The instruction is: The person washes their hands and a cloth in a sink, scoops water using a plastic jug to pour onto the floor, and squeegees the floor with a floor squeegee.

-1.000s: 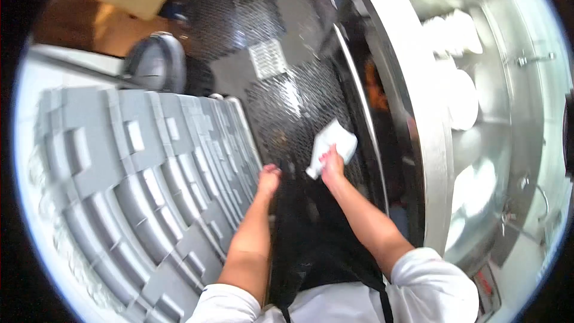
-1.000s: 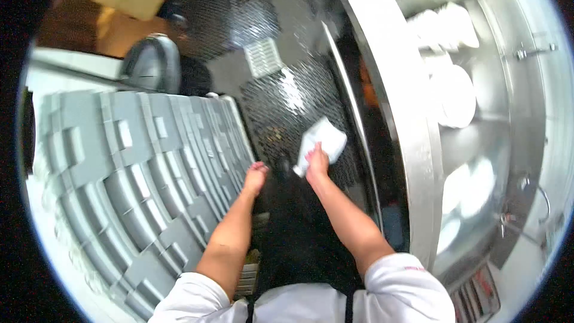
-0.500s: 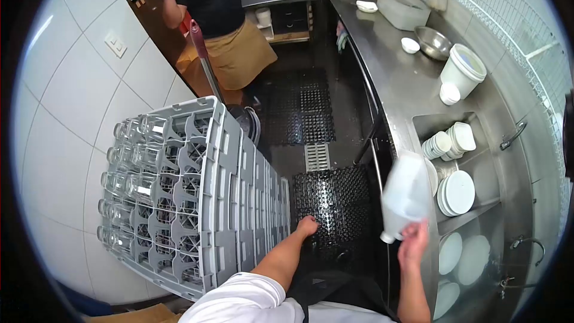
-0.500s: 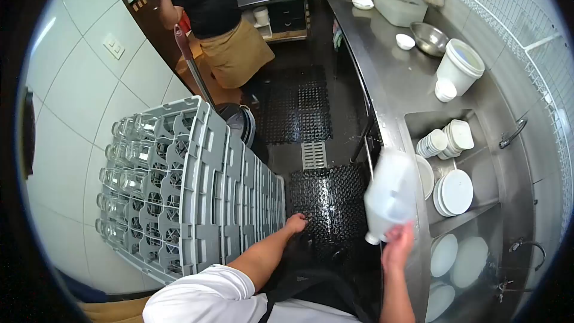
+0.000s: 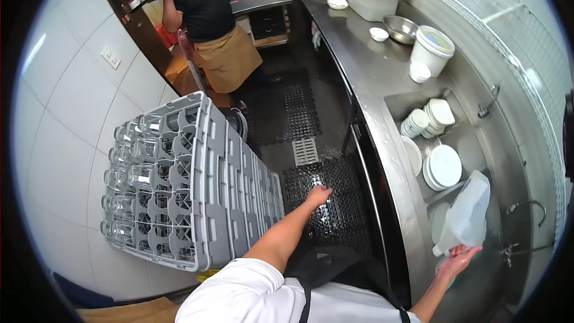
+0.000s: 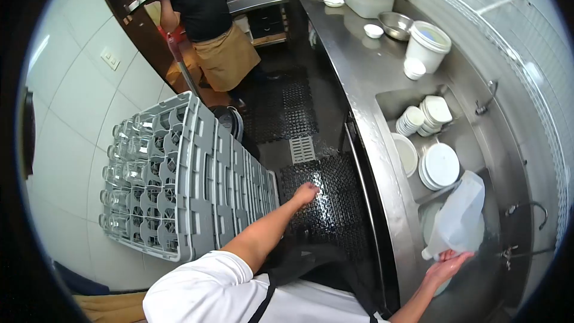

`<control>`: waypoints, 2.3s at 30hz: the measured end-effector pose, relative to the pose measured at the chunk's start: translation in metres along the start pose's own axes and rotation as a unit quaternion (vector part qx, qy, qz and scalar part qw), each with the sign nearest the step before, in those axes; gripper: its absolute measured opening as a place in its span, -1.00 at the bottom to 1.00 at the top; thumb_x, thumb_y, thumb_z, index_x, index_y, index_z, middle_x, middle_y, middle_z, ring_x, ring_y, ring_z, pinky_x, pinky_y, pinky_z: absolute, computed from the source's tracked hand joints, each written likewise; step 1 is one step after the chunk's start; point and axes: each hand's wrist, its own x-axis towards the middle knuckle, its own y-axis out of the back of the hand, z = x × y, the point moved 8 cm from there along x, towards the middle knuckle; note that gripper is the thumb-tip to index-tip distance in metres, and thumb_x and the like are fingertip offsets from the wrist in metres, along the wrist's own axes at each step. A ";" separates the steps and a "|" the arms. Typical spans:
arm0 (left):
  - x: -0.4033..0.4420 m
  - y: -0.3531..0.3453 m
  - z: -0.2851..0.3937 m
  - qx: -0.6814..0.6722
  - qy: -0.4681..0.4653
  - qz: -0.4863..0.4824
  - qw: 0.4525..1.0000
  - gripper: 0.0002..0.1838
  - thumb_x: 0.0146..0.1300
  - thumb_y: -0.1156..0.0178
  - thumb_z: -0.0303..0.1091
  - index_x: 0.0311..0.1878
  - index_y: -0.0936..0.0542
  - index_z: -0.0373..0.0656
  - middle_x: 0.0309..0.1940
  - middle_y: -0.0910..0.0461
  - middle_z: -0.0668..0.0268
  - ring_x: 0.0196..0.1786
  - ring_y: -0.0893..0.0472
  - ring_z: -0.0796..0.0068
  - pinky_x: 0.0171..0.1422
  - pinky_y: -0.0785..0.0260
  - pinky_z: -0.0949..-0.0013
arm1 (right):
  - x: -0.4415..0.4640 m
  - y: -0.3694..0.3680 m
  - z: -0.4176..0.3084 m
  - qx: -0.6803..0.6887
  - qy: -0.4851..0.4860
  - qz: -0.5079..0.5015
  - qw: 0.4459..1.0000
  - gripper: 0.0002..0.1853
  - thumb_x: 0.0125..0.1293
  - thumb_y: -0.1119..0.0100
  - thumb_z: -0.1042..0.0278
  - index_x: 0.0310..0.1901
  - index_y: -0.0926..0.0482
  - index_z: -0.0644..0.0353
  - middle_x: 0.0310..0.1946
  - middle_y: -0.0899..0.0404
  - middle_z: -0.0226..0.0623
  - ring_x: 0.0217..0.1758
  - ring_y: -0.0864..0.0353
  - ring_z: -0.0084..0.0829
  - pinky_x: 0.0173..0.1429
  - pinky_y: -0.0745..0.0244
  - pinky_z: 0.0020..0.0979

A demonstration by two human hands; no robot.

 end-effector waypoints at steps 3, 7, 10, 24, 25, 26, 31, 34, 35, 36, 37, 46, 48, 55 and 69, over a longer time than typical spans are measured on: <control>0.021 -0.036 0.067 -0.120 -0.071 0.020 0.990 -0.38 0.21 -0.15 0.12 0.10 -0.53 -0.25 -0.02 -0.61 0.00 0.10 -0.58 0.09 0.22 -0.37 0.20 | 0.032 0.045 -0.006 -0.021 -0.012 -0.090 0.996 -0.45 0.46 0.21 -0.25 -0.38 -0.36 0.14 -0.51 -0.28 -0.50 -0.49 -0.26 -0.61 -0.38 -0.13 -0.52; -0.024 -0.043 0.218 -0.099 -0.214 0.023 0.972 -0.45 0.27 -0.16 -0.11 0.11 -0.43 -0.43 -0.08 -0.61 -0.05 0.01 -0.59 0.13 0.10 -0.40 0.18 | 0.080 0.115 -0.014 -0.256 0.097 0.027 0.961 -0.51 0.48 0.18 0.02 0.28 -0.37 0.13 0.15 -0.48 -0.15 0.18 -0.46 -0.31 0.20 -0.37 -0.29; -0.079 -0.071 0.278 -0.168 -0.082 -0.080 0.979 0.05 0.14 -0.34 -0.24 0.36 0.19 -0.64 0.21 -0.39 -0.13 0.21 -0.46 0.16 0.27 -0.33 0.30 | 0.090 0.139 -0.050 -0.525 0.160 0.138 0.825 -0.48 0.48 0.23 -0.02 0.06 -0.50 0.31 -0.22 -0.62 0.12 -0.13 -0.61 -0.02 -0.03 -0.41 -0.15; -0.052 -0.106 0.267 -0.014 -0.076 -0.077 0.994 0.49 0.08 -0.39 0.08 0.16 0.76 -0.66 0.40 0.24 -0.46 0.48 -0.06 0.03 0.55 0.20 0.41 | 0.184 0.177 0.042 -0.729 0.278 0.059 0.623 -0.63 0.27 -0.17 0.01 -0.22 -0.53 0.22 -0.15 -0.56 -0.03 0.02 -0.48 -0.01 0.14 -0.28 -0.05; -0.046 -0.112 0.263 0.000 -0.074 -0.073 0.995 0.49 0.08 -0.39 0.07 0.16 0.77 -0.65 0.40 0.23 -0.45 0.48 -0.08 0.02 0.55 0.17 0.41 | 0.187 0.174 0.053 -0.739 0.267 0.036 0.617 -0.60 0.28 -0.17 0.02 -0.16 -0.52 0.26 -0.09 -0.55 -0.02 0.08 -0.46 -0.01 0.18 -0.26 -0.06; -0.038 -0.112 0.258 0.011 -0.066 -0.061 0.996 0.49 0.07 -0.40 0.06 0.16 0.78 -0.63 0.40 0.21 -0.45 0.47 -0.09 0.02 0.54 0.15 0.41 | 0.193 0.168 0.070 -0.747 0.262 0.003 0.611 -0.57 0.28 -0.16 0.03 -0.10 -0.52 0.29 -0.03 -0.53 0.00 0.13 -0.43 -0.01 0.22 -0.25 -0.07; -0.054 -0.106 0.265 0.026 -0.049 -0.104 0.993 0.59 -0.04 -0.36 0.30 0.17 0.80 -0.59 0.39 0.29 -0.50 0.50 0.02 -0.12 0.57 0.26 0.38 | 0.218 0.180 0.117 -0.836 0.049 -0.070 0.542 -0.40 0.31 -0.02 -0.15 -0.05 -0.58 0.38 -0.01 -0.57 0.12 0.08 -0.55 0.04 0.17 -0.39 -0.04; -0.039 -0.114 0.257 0.049 -0.047 -0.058 0.996 0.60 -0.06 -0.40 0.26 0.18 0.81 -0.54 0.35 -0.04 -0.45 0.39 -0.25 -0.10 0.50 0.00 0.39 | 0.205 0.171 0.123 -0.861 -0.013 -0.152 0.485 -0.39 0.33 0.04 -0.17 -0.03 -0.57 0.34 0.02 -0.56 0.12 0.12 -0.54 0.06 0.20 -0.39 -0.04; -0.044 -0.113 0.255 0.022 -0.017 -0.067 0.997 0.56 -0.06 -0.42 0.23 0.26 0.78 -0.40 0.31 -0.17 -0.35 0.34 -0.33 -0.08 0.44 -0.12 0.28 | 0.210 0.177 0.136 -0.863 0.002 -0.204 0.463 -0.40 0.33 0.02 -0.15 0.00 -0.56 0.34 0.03 -0.55 0.12 0.15 -0.51 0.06 0.23 -0.36 -0.04; -0.052 -0.109 0.255 -0.005 0.010 -0.079 0.997 0.54 -0.06 -0.43 0.20 0.33 0.75 -0.25 0.28 -0.29 -0.24 0.28 -0.42 -0.06 0.38 -0.24 0.18 | 0.221 0.182 0.150 -0.863 0.015 -0.252 0.438 -0.41 0.33 0.01 -0.14 0.02 -0.55 0.33 0.04 -0.54 0.13 0.18 -0.49 0.06 0.26 -0.34 -0.05; -0.059 -0.104 0.256 -0.004 0.024 -0.086 0.996 0.53 -0.06 -0.43 0.20 0.34 0.75 -0.22 0.30 -0.27 -0.21 0.30 -0.39 -0.07 0.39 -0.23 0.12 | 0.212 0.173 0.145 -0.862 0.025 -0.257 0.435 -0.41 0.32 0.00 -0.12 0.03 -0.54 0.34 0.03 -0.54 0.14 0.17 -0.49 0.07 0.26 -0.34 -0.06; -0.084 -0.081 0.256 0.008 0.065 -0.154 0.986 0.50 -0.02 -0.37 0.27 0.35 0.78 -0.06 0.42 -0.11 -0.12 0.37 -0.25 -0.18 0.39 -0.14 -0.17 | 0.158 0.145 0.101 -0.823 0.024 -0.181 0.538 -0.36 0.31 -0.02 -0.18 -0.16 -0.60 0.44 -0.16 -0.59 0.23 -0.04 -0.56 0.20 0.05 -0.42 -0.03; -0.084 -0.078 0.256 0.047 0.089 -0.136 0.986 0.50 -0.02 -0.37 0.27 0.35 0.79 -0.05 0.44 -0.04 -0.12 0.39 -0.21 -0.22 0.38 -0.11 -0.24 | 0.159 0.152 0.099 -0.825 0.022 -0.173 0.538 -0.37 0.29 -0.04 -0.17 -0.16 -0.61 0.42 -0.13 -0.57 0.25 -0.01 -0.55 0.17 0.08 -0.41 -0.03; -0.080 -0.077 0.257 0.048 0.089 -0.158 0.982 0.50 -0.02 -0.38 0.26 0.34 0.79 -0.07 0.45 0.06 -0.22 0.45 -0.09 -0.24 0.37 -0.07 -0.34 | 0.152 0.176 0.108 -0.839 0.025 -0.164 0.519 -0.33 0.28 -0.04 -0.21 -0.14 -0.61 0.44 -0.06 -0.55 0.23 0.05 -0.53 0.14 0.12 -0.40 -0.04; -0.083 -0.065 0.260 0.030 0.116 -0.190 0.974 0.54 -0.04 -0.42 0.21 0.31 0.83 -0.08 0.45 0.08 -0.24 0.41 -0.15 -0.27 0.40 -0.06 -0.31 | 0.078 0.198 0.045 -0.265 -0.056 0.239 0.932 -0.58 0.11 -0.12 -0.10 -0.42 -0.42 0.18 -0.42 -0.38 -0.36 -0.36 -0.38 -0.33 -0.25 -0.34 -0.24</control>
